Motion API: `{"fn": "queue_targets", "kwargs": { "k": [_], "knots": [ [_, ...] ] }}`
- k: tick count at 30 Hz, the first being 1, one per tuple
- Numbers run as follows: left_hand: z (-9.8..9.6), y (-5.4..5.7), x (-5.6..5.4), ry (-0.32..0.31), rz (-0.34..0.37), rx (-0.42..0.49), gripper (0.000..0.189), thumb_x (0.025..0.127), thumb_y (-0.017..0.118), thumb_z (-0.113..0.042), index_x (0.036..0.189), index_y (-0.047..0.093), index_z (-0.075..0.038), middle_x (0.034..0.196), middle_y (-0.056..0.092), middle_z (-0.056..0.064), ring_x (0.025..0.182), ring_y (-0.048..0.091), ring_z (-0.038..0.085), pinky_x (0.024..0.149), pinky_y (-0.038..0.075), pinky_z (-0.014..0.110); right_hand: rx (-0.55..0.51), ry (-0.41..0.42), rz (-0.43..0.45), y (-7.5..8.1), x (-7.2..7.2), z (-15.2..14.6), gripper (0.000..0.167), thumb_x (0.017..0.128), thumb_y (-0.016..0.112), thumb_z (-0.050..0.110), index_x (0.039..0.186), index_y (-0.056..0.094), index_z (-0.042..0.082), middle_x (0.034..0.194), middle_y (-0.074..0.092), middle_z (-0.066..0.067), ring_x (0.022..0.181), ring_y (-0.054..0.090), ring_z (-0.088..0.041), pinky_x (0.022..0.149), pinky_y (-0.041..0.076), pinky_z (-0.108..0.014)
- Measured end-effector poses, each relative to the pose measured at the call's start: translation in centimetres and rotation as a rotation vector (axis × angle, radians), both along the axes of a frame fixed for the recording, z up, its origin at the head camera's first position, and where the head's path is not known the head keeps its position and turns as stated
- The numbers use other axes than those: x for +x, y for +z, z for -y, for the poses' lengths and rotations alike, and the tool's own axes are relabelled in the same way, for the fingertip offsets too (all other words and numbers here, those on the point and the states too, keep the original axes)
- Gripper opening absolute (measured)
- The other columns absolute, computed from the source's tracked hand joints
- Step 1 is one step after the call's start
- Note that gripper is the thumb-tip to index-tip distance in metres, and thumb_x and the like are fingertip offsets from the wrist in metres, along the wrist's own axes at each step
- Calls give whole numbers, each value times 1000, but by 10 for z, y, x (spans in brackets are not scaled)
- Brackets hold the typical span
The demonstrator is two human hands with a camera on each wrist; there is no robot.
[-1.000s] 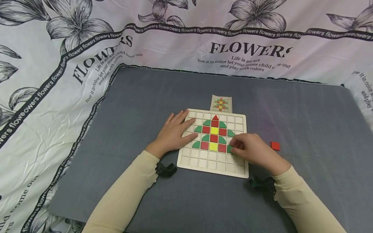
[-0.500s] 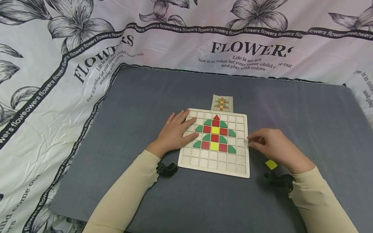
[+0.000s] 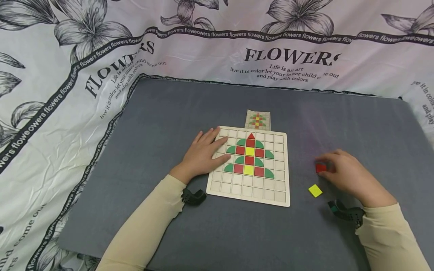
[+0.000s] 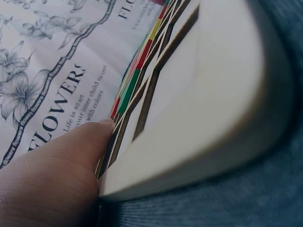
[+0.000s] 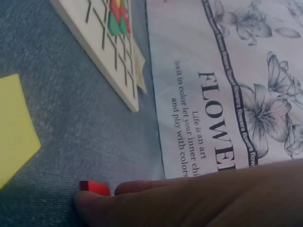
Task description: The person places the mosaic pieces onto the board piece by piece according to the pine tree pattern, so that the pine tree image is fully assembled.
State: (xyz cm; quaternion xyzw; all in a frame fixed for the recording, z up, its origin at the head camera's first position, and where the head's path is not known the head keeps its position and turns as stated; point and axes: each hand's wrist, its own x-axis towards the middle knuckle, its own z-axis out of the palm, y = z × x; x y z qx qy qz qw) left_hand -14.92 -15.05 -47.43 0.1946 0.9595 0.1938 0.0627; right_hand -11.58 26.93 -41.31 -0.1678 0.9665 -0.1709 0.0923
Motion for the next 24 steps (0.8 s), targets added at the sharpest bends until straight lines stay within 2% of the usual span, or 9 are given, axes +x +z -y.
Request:
{"fn": "queue_targets", "kwargs": {
  "k": [8, 12, 16, 20, 24],
  "knots": [
    [1, -2, -1, -18, -7, 5, 74, 103, 51, -65, 165, 40, -26, 177, 14, 4, 164, 10, 22, 132, -2, 45, 31, 0, 15, -4, -3, 2, 19, 88, 82, 12, 101, 77, -1, 83, 72, -5, 71, 60, -16, 60, 49, -37],
    [1, -2, -1, -17, -2, 7, 74, 103, 51, -65, 165, 39, -26, 177, 14, 3, 164, 9, 22, 132, -2, 46, 61, -36, 56, -1, 0, 12, 18, 88, 80, 21, 100, 79, 7, 84, 73, -1, 69, 58, -13, 57, 47, -35],
    [1, -2, -1, -17, -3, 7, 75, 102, 50, -66, 165, 39, -26, 177, 14, 3, 164, 9, 22, 132, -2, 46, 57, -41, 39, 3, 5, 30, 18, 87, 79, 24, 99, 80, 12, 85, 74, 2, 63, 55, -11, 54, 44, -33],
    [1, -3, -1, -14, -3, 6, 75, 102, 50, -66, 165, 39, -26, 177, 14, 3, 164, 10, 22, 132, -2, 46, 15, 22, -21, 7, 10, 52, 13, 86, 81, 22, 96, 79, 15, 84, 73, 5, 58, 50, -9, 51, 41, -30],
    [1, -3, -1, -13, -2, 11, 75, 102, 51, -66, 165, 39, -26, 177, 14, 3, 164, 10, 22, 132, -2, 46, -10, 144, -102, 7, 14, 78, 10, 85, 83, 21, 93, 78, 17, 82, 70, 9, 63, 51, -6, 52, 42, -28]
  ]
}}
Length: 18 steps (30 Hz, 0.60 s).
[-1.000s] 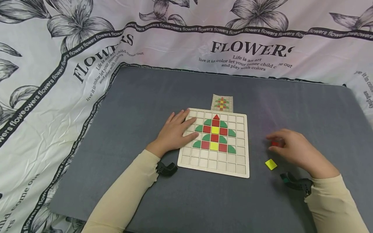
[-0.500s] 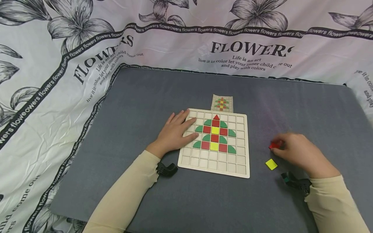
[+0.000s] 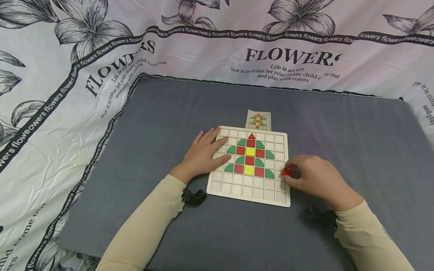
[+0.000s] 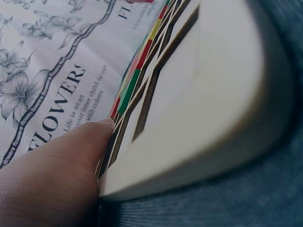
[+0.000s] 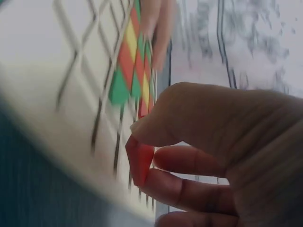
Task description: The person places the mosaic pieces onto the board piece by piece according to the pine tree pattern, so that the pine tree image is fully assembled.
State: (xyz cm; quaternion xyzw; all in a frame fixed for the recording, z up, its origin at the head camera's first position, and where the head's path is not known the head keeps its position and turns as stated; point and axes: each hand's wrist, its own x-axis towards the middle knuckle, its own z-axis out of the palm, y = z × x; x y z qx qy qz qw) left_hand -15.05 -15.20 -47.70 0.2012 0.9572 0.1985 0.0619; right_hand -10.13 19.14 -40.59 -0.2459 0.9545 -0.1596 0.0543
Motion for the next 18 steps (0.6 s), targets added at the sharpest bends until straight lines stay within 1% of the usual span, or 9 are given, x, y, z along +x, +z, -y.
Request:
{"fn": "queue_targets", "kwargs": {
  "k": [5, 7, 11, 14, 18],
  "knots": [
    [0, -1, 0, 3, -5, -6, 75, 102, 51, -65, 164, 40, -26, 177, 14, 3, 164, 10, 22, 132, -1, 46, -11, 142, -50, -4, 5, 32, 11, 83, 85, 22, 93, 79, 18, 82, 68, 11, 65, 50, -4, 54, 43, -25],
    [0, -1, 0, 5, -9, -8, 75, 102, 51, -66, 164, 40, -26, 177, 15, 3, 164, 10, 22, 132, -1, 46, -18, 189, -65, -7, 6, 44, 11, 83, 85, 22, 93, 80, 19, 83, 67, 11, 66, 50, -3, 55, 44, -24],
    [1, -1, 0, 6, -10, -10, 75, 102, 51, -66, 164, 41, -26, 177, 15, 3, 164, 11, 23, 132, 0, 48, -48, 266, -111, -15, 9, 63, 10, 83, 84, 20, 90, 79, 18, 83, 66, 10, 67, 52, -4, 58, 49, -26],
    [1, -1, 0, 2, -11, -7, 74, 102, 50, -66, 164, 41, -26, 177, 15, 3, 164, 11, 23, 132, 0, 48, -76, 305, -156, -22, 11, 71, 8, 83, 84, 18, 89, 78, 17, 84, 67, 8, 68, 59, -5, 61, 54, -27],
    [1, -1, 0, -5, -12, -2, 74, 103, 50, -66, 164, 40, -26, 177, 15, 3, 164, 12, 23, 132, 0, 47, -96, 322, -187, -29, 11, 76, 8, 85, 85, 18, 90, 79, 16, 86, 68, 6, 70, 63, -7, 63, 58, -28]
  ]
}}
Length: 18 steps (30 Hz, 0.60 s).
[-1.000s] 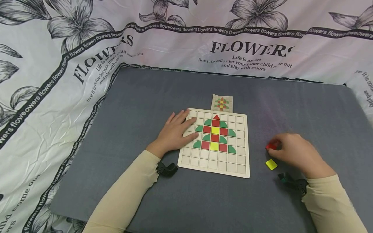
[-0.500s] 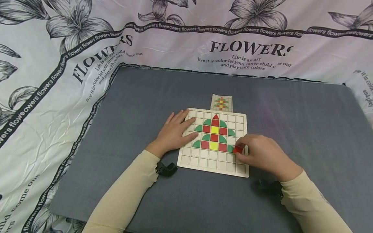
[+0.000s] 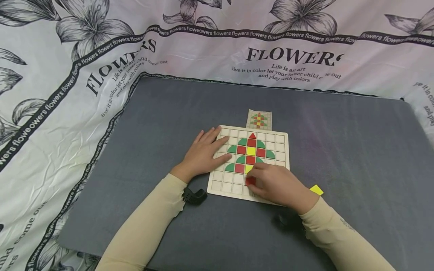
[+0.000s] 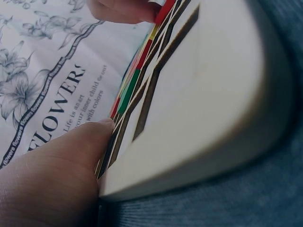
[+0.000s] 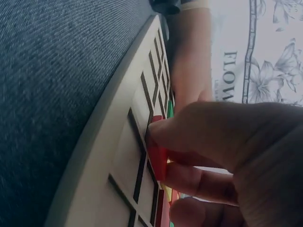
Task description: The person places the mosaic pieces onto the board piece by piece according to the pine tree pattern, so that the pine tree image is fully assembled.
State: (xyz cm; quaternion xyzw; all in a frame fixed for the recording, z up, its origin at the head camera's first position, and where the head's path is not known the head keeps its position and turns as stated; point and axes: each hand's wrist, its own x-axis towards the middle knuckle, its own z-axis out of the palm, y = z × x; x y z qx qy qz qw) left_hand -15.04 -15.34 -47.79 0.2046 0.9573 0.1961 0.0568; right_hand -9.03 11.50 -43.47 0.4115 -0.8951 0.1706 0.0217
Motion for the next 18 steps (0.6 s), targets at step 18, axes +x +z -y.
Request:
{"fn": "queue_targets", "kwargs": {
  "k": [18],
  "knots": [
    [-2, 1, 0, 8, 16, -8, 74, 102, 51, -65, 165, 39, -27, 177, 13, 2, 164, 10, 21, 132, -3, 45, 78, -165, 179, 23, 5, -52, 16, 87, 88, 25, 99, 81, 17, 95, 69, 7, 73, 55, -3, 60, 49, -26]
  ]
}}
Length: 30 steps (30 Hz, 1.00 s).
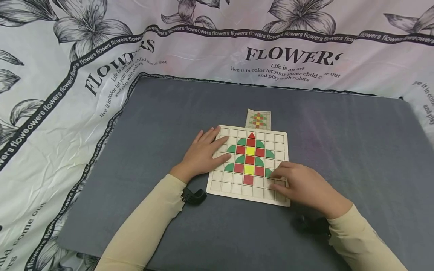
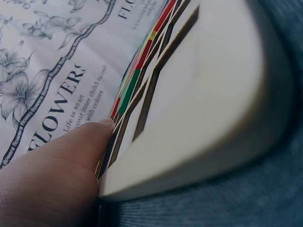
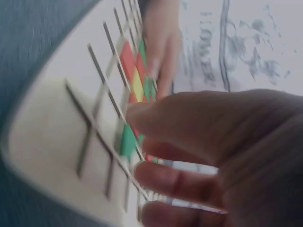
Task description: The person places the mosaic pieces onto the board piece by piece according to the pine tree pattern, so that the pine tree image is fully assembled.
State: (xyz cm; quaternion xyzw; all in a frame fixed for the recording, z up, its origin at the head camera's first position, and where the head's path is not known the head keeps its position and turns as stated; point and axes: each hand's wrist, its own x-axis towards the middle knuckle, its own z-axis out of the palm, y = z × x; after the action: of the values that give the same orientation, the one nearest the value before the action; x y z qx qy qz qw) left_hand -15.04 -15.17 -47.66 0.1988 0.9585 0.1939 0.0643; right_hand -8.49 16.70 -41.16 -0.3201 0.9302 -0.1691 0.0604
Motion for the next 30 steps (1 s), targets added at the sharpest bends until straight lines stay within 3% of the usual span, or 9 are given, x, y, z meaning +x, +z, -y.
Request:
{"fn": "queue_targets", "kwargs": {
  "k": [13, 20, 24, 30],
  "knots": [
    [-2, 1, 0, 5, 1, 5, 76, 101, 52, -66, 165, 39, -26, 177, 14, 3, 164, 10, 22, 132, -1, 47, 122, -137, 124, 8, 8, -53, 34, 78, 87, 10, 111, 76, 10, 104, 64, -2, 76, 52, -9, 65, 48, -31],
    [-3, 3, 0, -1, -3, 6, 76, 101, 52, -66, 165, 39, -26, 177, 14, 3, 164, 10, 22, 132, -2, 46, 150, -139, 150, 4, 11, -75, 37, 72, 81, -4, 106, 75, 8, 99, 62, -3, 79, 50, -13, 65, 45, -33],
    [-4, 4, 1, 3, -1, 11, 76, 101, 52, -65, 165, 39, -26, 177, 15, 3, 164, 10, 23, 132, -2, 47, 160, -154, 139, 2, 11, -79, 32, 74, 82, -2, 104, 75, 9, 97, 62, -1, 77, 51, -12, 65, 47, -34],
    [-4, 3, 2, 3, 4, 11, 75, 101, 53, -64, 165, 39, -26, 177, 15, 3, 164, 10, 23, 132, -1, 46, 196, -182, 102, 0, 16, -76, 17, 80, 86, 16, 93, 75, 13, 85, 61, 6, 70, 49, -9, 62, 48, -35]
  ]
}}
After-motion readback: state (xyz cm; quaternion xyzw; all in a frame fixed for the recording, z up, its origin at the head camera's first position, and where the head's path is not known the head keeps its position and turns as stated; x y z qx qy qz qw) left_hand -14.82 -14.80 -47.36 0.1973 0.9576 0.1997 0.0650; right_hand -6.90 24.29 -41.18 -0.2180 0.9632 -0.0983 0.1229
